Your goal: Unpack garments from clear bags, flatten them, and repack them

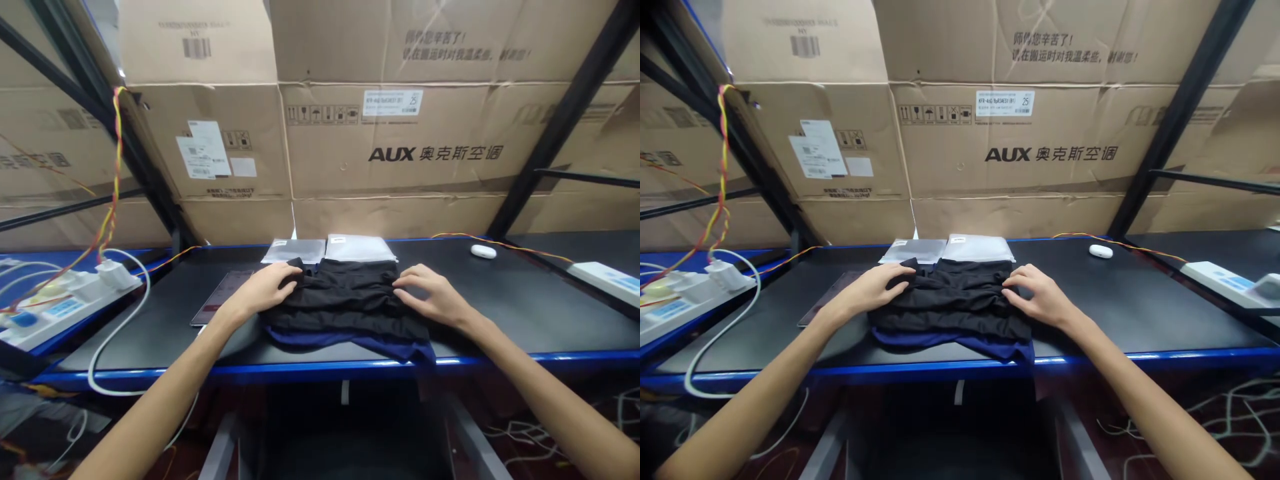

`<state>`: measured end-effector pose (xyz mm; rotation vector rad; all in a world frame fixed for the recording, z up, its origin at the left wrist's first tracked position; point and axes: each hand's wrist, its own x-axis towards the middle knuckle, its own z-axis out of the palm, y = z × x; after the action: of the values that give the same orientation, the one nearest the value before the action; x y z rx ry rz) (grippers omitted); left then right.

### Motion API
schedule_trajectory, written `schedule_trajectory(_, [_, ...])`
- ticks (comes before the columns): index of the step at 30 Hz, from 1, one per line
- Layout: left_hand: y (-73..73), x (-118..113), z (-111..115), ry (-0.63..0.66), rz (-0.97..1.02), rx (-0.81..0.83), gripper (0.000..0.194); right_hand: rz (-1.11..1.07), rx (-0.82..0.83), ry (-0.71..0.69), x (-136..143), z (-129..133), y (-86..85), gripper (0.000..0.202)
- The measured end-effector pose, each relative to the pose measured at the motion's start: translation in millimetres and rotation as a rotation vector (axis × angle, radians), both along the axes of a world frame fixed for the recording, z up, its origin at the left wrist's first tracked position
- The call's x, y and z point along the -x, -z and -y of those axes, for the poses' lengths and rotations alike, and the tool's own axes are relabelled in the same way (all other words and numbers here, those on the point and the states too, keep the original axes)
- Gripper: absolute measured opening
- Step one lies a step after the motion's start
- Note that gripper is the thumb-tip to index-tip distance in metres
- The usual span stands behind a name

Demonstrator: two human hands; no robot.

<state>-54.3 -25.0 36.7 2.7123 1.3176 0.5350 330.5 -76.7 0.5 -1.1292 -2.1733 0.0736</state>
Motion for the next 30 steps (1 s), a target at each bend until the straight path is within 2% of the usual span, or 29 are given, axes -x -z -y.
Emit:
schedule_trajectory(3, [7.2, 4.4, -5.3, 0.004, -0.015, -0.013, 0.030, 0.067, 0.105, -0.036, 2.5, -0.7, 3.0, 0.025])
schedule_trajectory(5, [7.2, 5.4, -4.9, 0.009, 0.031, -0.018, 0.023, 0.075, 0.149, -0.039, 1.9, -2.1, 4.1, 0.026])
schedule_trajectory(11, [-13.0, 6.1, 16.0, 0.065, 0.278, 0.031, 0.015, -0.112, 0.149, -0.067, -2.5, 2.9, -2.4, 0.018])
schedule_trajectory(14, [-21.7, 13.0, 30.0, 0.118, 0.300, 0.100, 0.014, -0.252, 0.220, -0.082, -4.1, 13.7, -9.0, 0.017])
schedule_trajectory(17, [-22.9, 20.9, 39.0, 0.238, 0.240, 0.172, 0.016, -0.256, 0.326, -0.169, -4.1, 26.0, -16.1, 0.015])
schedule_trajectory(20, [-18.4, 24.5, 42.0, 0.338, 0.166, 0.246, 0.019, -0.123, 0.479, -0.333, -2.6, 34.2, -21.8, 0.014])
schedule_trajectory(24, [-13.9, 22.9, 40.4, 0.379, 0.113, 0.334, 0.019, -0.028, 0.628, -0.445, -2.6, 35.4, -26.2, 0.019])
schedule_trajectory(27, [-16.1, 18.6, 36.1, 0.291, 0.090, 0.379, 0.019, -0.058, 0.686, -0.376, -4.9, 31.5, -28.4, 0.028])
schedule_trajectory(30, [-19.6, 11.1, 26.8, 0.172, 0.110, 0.350, 0.026, -0.133, 0.629, -0.175, -6.3, 23.1, -28.2, 0.033])
